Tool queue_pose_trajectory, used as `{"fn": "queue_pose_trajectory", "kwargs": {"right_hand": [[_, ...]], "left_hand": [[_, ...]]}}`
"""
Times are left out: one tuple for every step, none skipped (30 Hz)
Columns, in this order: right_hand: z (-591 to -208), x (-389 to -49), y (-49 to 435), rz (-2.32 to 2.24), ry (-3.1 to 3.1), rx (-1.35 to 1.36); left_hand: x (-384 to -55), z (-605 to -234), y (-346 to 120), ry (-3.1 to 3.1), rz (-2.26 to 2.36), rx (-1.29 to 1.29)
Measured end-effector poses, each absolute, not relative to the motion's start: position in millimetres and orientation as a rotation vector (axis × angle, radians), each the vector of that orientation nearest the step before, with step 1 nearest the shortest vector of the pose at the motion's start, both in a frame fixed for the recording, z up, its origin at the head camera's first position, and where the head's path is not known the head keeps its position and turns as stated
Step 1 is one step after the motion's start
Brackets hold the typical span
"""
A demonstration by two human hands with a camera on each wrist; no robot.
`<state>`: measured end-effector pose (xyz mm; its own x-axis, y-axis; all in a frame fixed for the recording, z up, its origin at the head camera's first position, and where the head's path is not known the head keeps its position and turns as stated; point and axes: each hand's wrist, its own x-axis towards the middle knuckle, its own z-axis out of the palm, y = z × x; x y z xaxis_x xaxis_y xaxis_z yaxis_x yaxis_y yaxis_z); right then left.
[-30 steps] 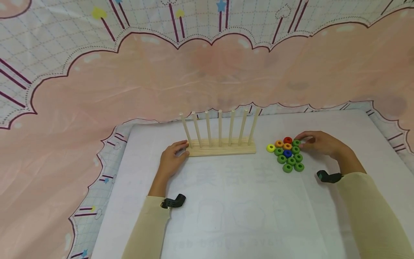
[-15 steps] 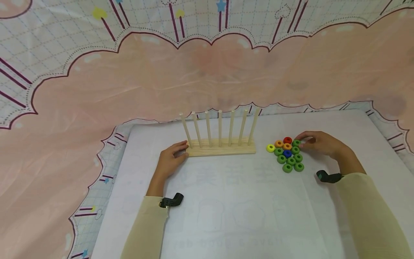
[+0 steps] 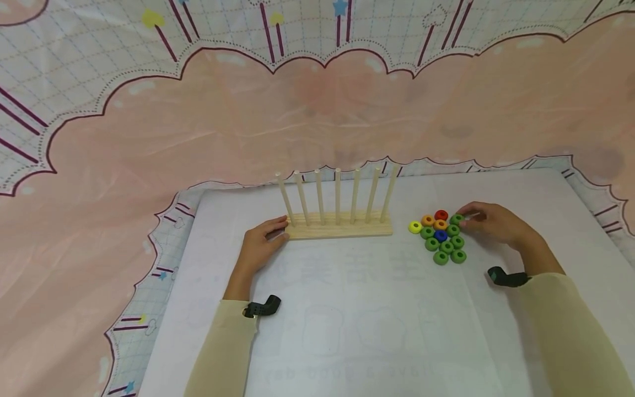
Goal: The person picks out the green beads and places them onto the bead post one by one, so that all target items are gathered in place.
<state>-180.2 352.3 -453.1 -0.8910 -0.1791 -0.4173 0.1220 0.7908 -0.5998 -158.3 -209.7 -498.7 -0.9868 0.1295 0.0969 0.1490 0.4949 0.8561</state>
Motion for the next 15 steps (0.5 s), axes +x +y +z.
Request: {"fn": "queue_pose_trajectory", "kwargs": {"right_hand": [[-453.7, -179.6, 352.8, -0.883, 2.527, -0.046], [-454.2, -178.8, 353.3, -0.878, 2.534, -0.048], [-454.9, -178.1, 353.9, -0.871, 2.544, -0.05], [-455.0, -177.1, 354.2, -0.866, 2.552, -0.05], [-455.0, -176.0, 354.6, -0.86, 2.562, -0.054], [-454.7, -174.8, 354.8, -0.857, 2.571, -0.055], [-454.3, -173.8, 355.2, -0.857, 2.573, -0.059], [-453.9, -172.6, 355.3, -0.862, 2.577, -0.059], [-453.3, -171.6, 355.4, -0.867, 2.583, -0.061], [-452.3, -170.5, 355.2, -0.872, 2.586, -0.061], [-451.6, -169.7, 355.0, -0.878, 2.59, -0.064], [-451.0, -169.1, 354.4, -0.886, 2.595, -0.063], [-450.4, -168.7, 354.0, -0.892, 2.599, -0.063], [-449.7, -168.3, 353.3, -0.899, 2.605, -0.064], [-449.1, -168.0, 352.4, -0.903, 2.615, -0.067]], "left_hand": [[-158.4, -498.7, -209.8, -2.702, -1.548, -0.252], [-158.4, -498.5, -209.7, -2.701, -1.549, -0.256], [-158.5, -498.4, -209.7, -2.7, -1.555, -0.258], [-158.5, -498.3, -209.5, -2.7, -1.559, -0.254], [-158.6, -498.3, -209.3, -2.696, -1.569, -0.254], [-158.5, -498.2, -209.1, -2.693, -1.576, -0.257], [-158.5, -498.1, -208.9, -2.691, -1.584, -0.258], [-158.6, -498.1, -208.7, -2.687, -1.592, -0.26], [-158.6, -498.2, -208.6, -2.685, -1.599, -0.26], [-158.8, -498.4, -208.5, -2.685, -1.602, -0.262], [-159.0, -498.7, -208.6, -2.685, -1.6, -0.267], [-159.1, -498.9, -208.7, -2.689, -1.591, -0.265], [-159.2, -499.0, -208.8, -2.693, -1.585, -0.26], [-159.2, -499.0, -208.7, -2.695, -1.58, -0.256], [-159.3, -498.9, -208.7, -2.699, -1.571, -0.256]]}}
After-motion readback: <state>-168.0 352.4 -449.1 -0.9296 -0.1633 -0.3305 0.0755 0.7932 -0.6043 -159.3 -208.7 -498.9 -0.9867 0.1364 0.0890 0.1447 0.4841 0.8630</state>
